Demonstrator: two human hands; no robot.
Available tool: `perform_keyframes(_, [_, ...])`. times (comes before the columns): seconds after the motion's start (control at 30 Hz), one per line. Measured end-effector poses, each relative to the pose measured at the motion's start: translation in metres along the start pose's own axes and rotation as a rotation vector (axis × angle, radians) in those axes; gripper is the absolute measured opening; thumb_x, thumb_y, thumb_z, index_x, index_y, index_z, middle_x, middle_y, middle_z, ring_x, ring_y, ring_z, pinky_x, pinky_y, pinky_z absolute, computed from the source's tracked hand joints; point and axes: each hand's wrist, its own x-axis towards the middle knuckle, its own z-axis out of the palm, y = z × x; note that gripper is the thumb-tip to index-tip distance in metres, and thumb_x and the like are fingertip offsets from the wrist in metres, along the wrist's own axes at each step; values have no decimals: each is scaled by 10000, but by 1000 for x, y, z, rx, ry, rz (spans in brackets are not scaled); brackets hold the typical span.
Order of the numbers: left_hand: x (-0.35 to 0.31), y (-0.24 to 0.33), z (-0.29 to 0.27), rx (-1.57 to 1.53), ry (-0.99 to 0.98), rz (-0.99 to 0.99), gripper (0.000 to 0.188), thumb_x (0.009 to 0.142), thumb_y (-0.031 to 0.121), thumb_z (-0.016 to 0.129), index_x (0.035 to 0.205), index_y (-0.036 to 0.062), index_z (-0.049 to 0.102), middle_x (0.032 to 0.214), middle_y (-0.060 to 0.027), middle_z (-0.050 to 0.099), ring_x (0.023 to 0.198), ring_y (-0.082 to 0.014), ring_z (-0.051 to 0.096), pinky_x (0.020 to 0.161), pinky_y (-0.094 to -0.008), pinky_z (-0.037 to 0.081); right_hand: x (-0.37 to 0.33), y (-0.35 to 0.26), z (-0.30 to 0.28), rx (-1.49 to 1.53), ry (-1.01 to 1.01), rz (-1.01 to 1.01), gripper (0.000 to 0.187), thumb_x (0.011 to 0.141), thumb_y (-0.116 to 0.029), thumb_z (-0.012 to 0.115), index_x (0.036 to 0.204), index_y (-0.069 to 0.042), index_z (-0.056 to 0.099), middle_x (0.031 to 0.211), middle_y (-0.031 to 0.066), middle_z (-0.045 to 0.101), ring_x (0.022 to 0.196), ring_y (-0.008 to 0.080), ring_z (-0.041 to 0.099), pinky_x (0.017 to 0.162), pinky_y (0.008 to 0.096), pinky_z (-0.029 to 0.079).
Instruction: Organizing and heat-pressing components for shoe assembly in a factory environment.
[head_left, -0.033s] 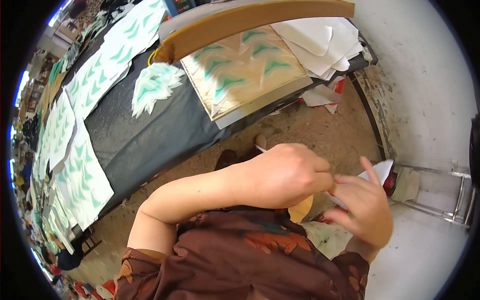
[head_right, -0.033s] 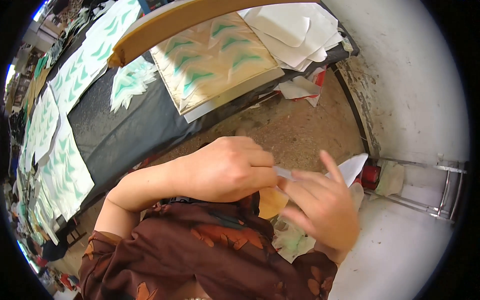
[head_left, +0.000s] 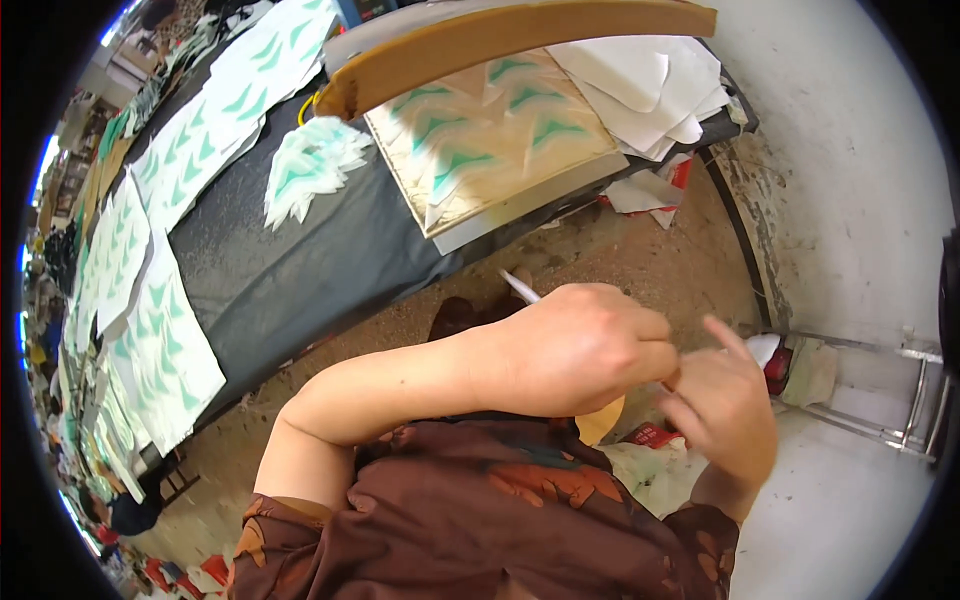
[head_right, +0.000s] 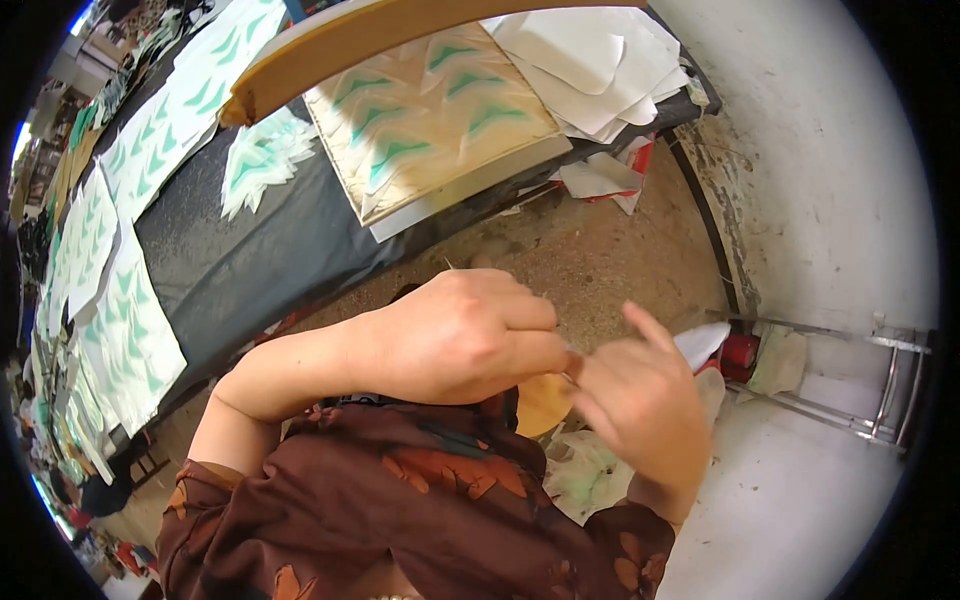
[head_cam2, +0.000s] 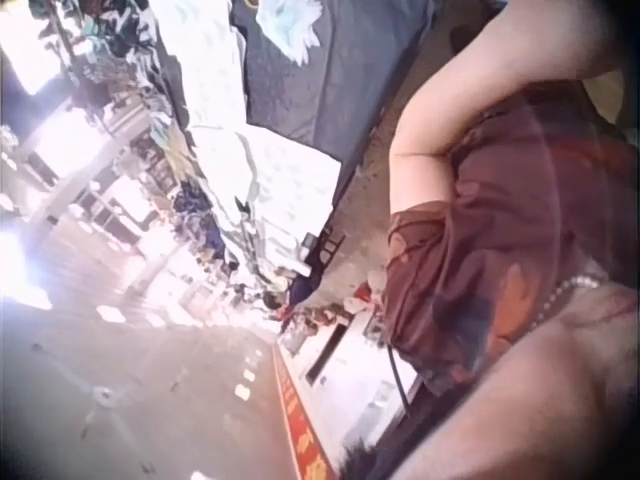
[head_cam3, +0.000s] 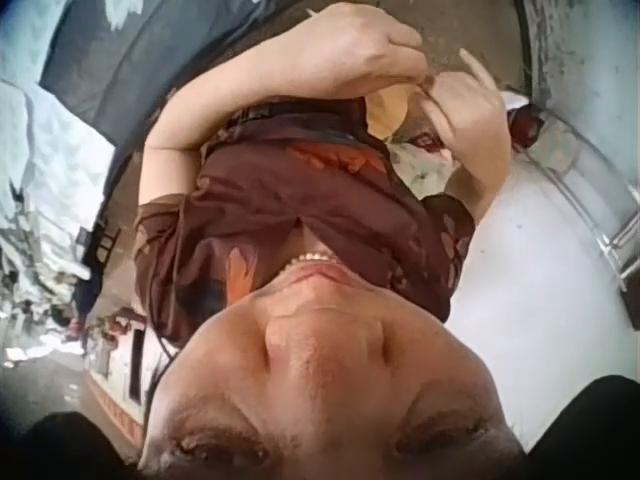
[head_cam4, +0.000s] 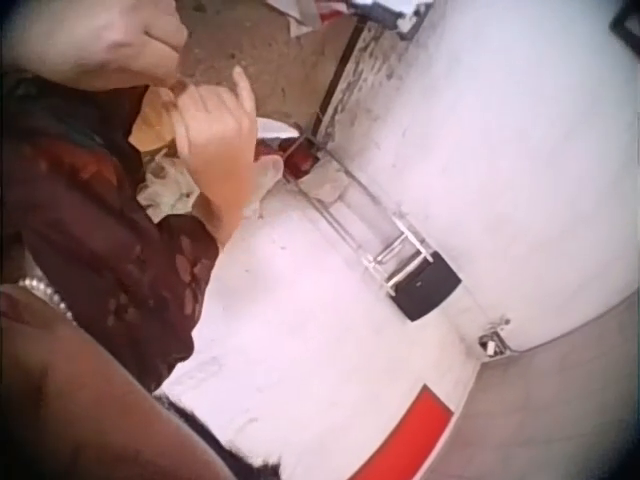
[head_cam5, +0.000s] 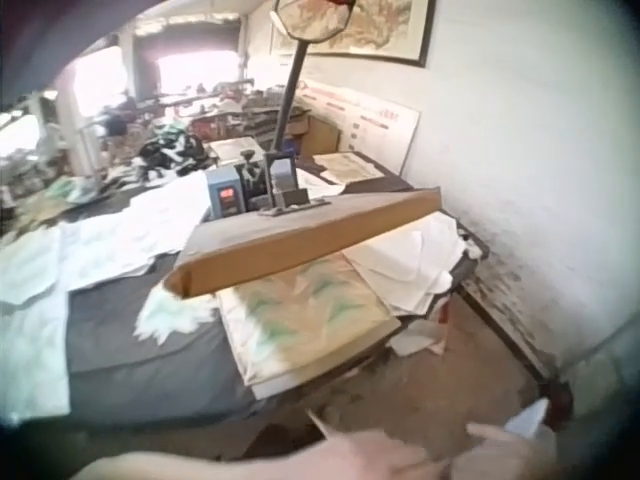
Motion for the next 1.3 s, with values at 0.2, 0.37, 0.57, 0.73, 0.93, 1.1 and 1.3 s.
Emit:
perform_keyframes(0.2, [-40, -14, -7, -364, 29, -251, 421, 785, 115, 687, 1188, 88, 568, 1027, -122, 645, 923, -326, 624, 780, -400, 506, -17, 38, 21, 297, 481, -28, 230, 655, -49, 705, 872, 12, 656, 861, 125, 648, 811, 262, 630, 813, 336, 483])
perform_keyframes(0.37, [-133, -50, 5, -310, -207, -589, 364, 747, 147, 692, 1105, 103, 646, 965, -130, 661, 934, -317, 623, 811, -412, 489, -100, 104, 48, 614, 932, 96, 326, 897, -98, 626, 1203, 4, 578, 1228, 109, 585, 1095, 223, 566, 975, 379, 427])
perform_keyframes(0.57, [-226, -85, 49, -191, -245, -867, 311, 755, 148, 711, 1056, 83, 666, 943, -134, 661, 896, -315, 625, 788, -397, 489, -89, 122, 18, 747, 1065, -8, 292, 900, -76, 615, 1176, -6, 551, 1196, 107, 594, 1115, 218, 550, 997, 384, 409])
perform_keyframes(0.73, [-252, -81, 46, -630, 451, -966, 215, 847, 103, 680, 1048, 28, 670, 910, -44, 677, 865, -143, 622, 801, -282, 483, -56, 178, 13, 682, 977, 206, 189, 908, -52, 594, 1092, -24, 563, 1096, 70, 609, 1018, 152, 547, 934, 320, 413])
perform_keyframes(0.93, [-210, -73, 4, -504, 966, -844, 165, 845, 121, 695, 943, -8, 660, 839, -14, 614, 751, -78, 545, 666, -253, 458, 36, 268, 46, 931, 671, 507, 223, 905, -99, 618, 1118, -88, 553, 1062, 18, 598, 988, 113, 539, 884, 299, 416])
perform_keyframes(1.1, [-181, -108, -53, -332, 1021, -763, 185, 857, 176, 688, 903, 3, 638, 714, 42, 540, 666, -36, 472, 583, -212, 381, 147, 307, 30, 1105, 688, 535, 225, 919, -126, 606, 1125, -123, 514, 1102, -5, 591, 994, 129, 545, 840, 307, 442])
perform_keyframes(1.3, [-189, -169, -99, -257, 1252, -789, 259, 837, 198, 659, 998, -4, 664, 840, -64, 644, 744, -127, 587, 677, -257, 467, 301, 311, 1, 1018, 546, 453, 224, 934, -167, 590, 1135, -93, 526, 1090, 21, 587, 995, 158, 544, 841, 333, 450])
